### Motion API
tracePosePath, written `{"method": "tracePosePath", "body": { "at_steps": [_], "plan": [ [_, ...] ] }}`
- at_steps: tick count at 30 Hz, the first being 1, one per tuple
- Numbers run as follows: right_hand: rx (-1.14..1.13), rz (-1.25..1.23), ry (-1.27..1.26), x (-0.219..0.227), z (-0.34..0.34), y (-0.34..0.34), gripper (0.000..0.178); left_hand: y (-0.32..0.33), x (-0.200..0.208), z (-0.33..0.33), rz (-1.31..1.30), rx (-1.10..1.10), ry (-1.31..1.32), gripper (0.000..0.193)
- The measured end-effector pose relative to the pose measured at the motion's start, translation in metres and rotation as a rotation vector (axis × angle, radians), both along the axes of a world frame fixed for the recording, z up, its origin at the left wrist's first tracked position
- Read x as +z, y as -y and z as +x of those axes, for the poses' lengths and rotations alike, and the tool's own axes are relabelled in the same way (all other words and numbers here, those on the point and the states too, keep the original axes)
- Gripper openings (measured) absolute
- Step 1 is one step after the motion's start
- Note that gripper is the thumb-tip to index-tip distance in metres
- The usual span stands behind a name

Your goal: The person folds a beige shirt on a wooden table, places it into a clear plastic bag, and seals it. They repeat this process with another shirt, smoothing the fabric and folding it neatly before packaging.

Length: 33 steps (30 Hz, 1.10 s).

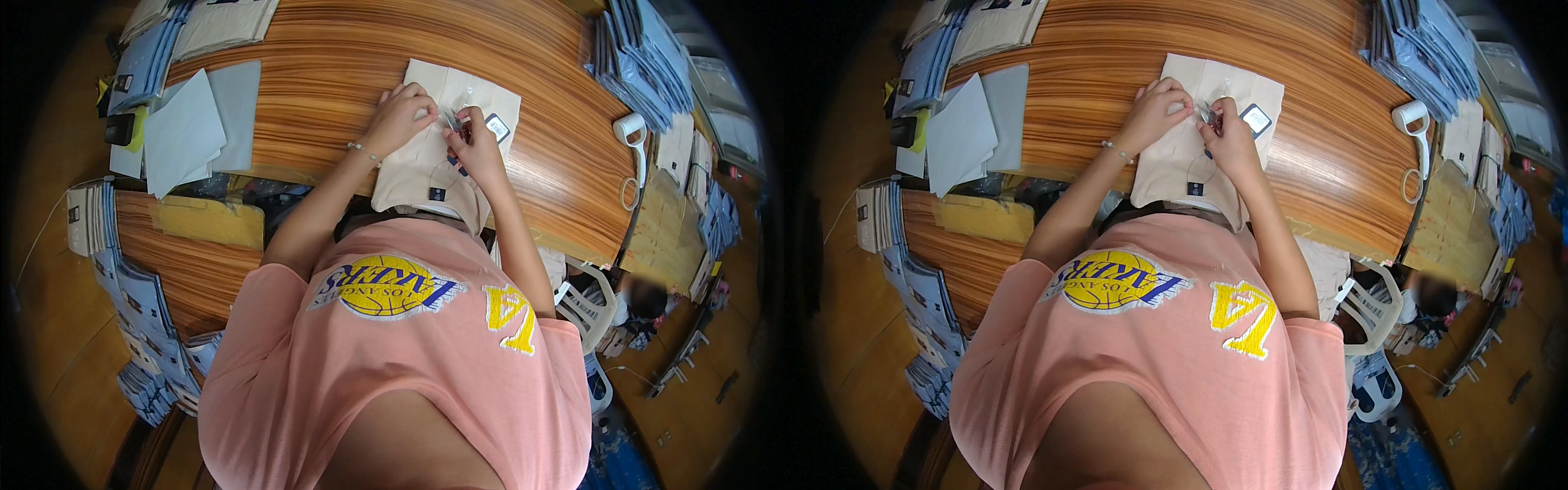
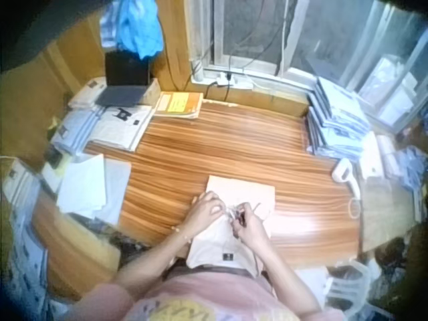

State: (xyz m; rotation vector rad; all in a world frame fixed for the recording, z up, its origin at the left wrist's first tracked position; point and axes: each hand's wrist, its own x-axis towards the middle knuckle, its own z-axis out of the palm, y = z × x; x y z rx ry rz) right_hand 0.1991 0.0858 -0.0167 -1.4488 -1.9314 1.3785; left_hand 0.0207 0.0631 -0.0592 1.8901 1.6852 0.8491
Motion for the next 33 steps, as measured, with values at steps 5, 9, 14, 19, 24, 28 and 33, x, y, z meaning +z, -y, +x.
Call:
{"method": "tracePosePath", "body": {
  "at_steps": [5, 9, 14, 19, 24, 28, 33],
  "plan": [
    [0.026, 0.005, 0.043, 0.002, 0.001, -0.001, 0.030, 0.005, 0.004, -0.010, -0.103, 0.004, 0.095, 0.012],
    [0.010, -0.004, 0.047, 0.001, 0.001, 0.000, 0.031, 0.016, 0.011, -0.008, -0.084, -0.006, 0.017, 0.014],
    [0.132, 0.131, 0.048, 0.017, -0.006, 0.006, 0.034, 0.021, 0.011, -0.002, -0.079, 0.024, 0.043, 0.015],
    [0.425, 0.256, 0.091, 0.008, -0.010, 0.011, 0.034, 0.015, -0.002, -0.003, -0.078, 0.036, 0.061, 0.015],
    [0.366, 0.115, 0.187, 0.023, 0.001, 0.012, 0.029, 0.017, 0.001, -0.005, -0.073, 0.038, 0.047, 0.013],
    [0.138, -0.170, -0.135, -0.002, 0.018, 0.020, 0.023, 0.017, 0.011, -0.006, -0.052, -0.020, -0.034, 0.013],
    [-0.056, -0.439, -0.536, -0.014, 0.018, 0.025, 0.021, 0.017, 0.012, 0.002, 0.115, -0.061, -0.061, 0.014]
  ]
}}
